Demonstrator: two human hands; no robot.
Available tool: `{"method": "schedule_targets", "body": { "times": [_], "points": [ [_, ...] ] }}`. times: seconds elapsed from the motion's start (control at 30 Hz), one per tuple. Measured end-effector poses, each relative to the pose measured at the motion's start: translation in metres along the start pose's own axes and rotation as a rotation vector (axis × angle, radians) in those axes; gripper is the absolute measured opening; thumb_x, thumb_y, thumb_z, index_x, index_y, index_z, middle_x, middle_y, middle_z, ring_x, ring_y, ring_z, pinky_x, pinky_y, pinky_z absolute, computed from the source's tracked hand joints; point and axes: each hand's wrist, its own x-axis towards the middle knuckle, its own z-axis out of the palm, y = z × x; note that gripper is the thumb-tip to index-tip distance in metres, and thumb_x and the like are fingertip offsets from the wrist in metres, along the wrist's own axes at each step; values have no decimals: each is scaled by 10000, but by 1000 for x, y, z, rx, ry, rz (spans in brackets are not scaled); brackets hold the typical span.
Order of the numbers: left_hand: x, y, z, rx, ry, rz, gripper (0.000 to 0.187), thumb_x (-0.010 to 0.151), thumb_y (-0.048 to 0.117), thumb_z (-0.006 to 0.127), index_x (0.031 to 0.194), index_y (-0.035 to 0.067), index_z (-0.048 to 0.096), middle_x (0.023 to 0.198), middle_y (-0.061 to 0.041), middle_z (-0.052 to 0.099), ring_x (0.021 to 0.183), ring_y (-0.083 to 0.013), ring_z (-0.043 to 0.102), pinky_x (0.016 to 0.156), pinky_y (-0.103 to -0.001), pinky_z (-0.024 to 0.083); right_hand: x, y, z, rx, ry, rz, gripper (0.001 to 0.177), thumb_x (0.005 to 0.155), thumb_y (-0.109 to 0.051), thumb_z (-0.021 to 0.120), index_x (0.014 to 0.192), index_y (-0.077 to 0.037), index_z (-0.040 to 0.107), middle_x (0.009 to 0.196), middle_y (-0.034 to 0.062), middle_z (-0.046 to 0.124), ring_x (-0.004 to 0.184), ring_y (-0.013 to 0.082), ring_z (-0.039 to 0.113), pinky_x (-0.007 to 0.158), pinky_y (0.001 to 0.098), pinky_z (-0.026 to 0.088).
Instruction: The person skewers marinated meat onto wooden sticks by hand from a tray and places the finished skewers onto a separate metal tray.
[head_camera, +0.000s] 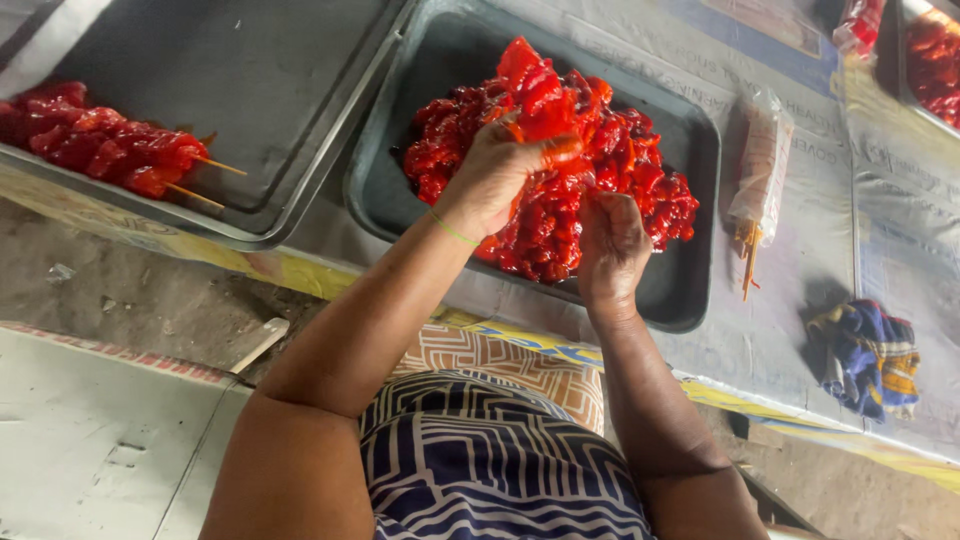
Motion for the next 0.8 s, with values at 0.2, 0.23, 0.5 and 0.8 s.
{"method": "schedule_targets", "body": {
  "times": [0.2, 0.23, 0.5, 0.8],
  "points": [
    [6, 19, -17, 290, -37, 77, 196, 941, -34, 677, 1127, -12, 735, 1048, -106, 754, 924, -178, 708, 831, -337, 588, 10, 3, -3, 288, -52, -12, 132, 979, -58, 626, 1085, -4, 682, 1053, 45, 674, 1009, 127, 638, 956, 281, 553],
    [7, 25, -22, 583, -69, 188, 214, 904, -21, 697, 1115, -19, 728, 1041, -129, 752, 934, -212, 708, 841, -357, 579, 17, -5, -4, 471, -63, 18, 174, 967, -97, 603, 1079, -5, 699, 1062, 56, 692, 1024, 141, 668, 984, 291, 574],
    [12, 18, -73, 1938, -201, 30, 238, 1016, 58, 488, 1177, -58, 620, 929, -163, 695, 888, -269, 712, 977, -469, 552, 58, -83, 51, -291, -208, -148, 37, 1059, -20, 675, 1063, 15, 662, 802, 38, 605, 665, 121, 504, 601, 277, 392],
    [18, -18, -85, 2041, -205, 292, 312, 966, 210, 546, 1200, 23, 635, 944, -131, 659, 985, -284, 661, 1175, -548, 405, 86, -92, 226, -615, -725, -601, 25, 990, -24, 696, 997, -2, 703, 858, 104, 643, 751, 122, 598, 664, 308, 497]
  ]
}}
